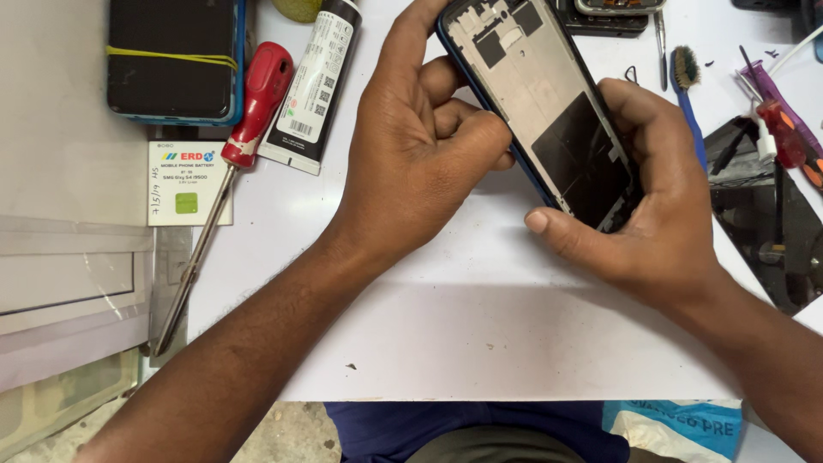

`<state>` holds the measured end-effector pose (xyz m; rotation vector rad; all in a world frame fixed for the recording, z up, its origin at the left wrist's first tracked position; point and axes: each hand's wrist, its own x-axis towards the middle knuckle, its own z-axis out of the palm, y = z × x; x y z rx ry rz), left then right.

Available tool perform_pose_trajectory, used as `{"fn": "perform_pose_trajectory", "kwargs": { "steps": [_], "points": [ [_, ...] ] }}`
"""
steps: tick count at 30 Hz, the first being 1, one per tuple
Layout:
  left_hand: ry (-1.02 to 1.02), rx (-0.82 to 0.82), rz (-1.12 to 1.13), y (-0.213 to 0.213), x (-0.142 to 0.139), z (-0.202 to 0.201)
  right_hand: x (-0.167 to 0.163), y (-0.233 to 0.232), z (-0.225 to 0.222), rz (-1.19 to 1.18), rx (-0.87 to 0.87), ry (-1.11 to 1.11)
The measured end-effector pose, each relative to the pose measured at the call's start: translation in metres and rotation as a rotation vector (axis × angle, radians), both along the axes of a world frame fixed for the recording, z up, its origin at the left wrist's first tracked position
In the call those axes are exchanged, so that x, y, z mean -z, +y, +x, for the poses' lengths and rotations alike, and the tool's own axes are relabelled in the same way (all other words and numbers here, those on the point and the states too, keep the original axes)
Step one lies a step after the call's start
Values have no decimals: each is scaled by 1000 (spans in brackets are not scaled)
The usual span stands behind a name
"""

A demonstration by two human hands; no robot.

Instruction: The person removes the back cover from a blue Redmi smartphone, then uses a brush to clean the inside of the cover and the phone frame. They pry at the phone edges with a small tool, separate the frame from the body, and work around the exposed battery, using a purple pry tool near the battery connector.

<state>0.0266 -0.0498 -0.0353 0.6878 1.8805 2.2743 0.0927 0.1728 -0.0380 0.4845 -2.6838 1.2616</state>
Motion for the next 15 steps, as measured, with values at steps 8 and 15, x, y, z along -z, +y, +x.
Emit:
{"fn": "perform_pose_trajectory", "kwargs": {
  "steps": [8,15],
  "points": [
    [-27,-2,14,-1,-2,2,4,-2,4,-17,34,-47],
    [17,-113,-139,-6,-1,1,4,-8,5,-58,32,-68]
  ]
}}
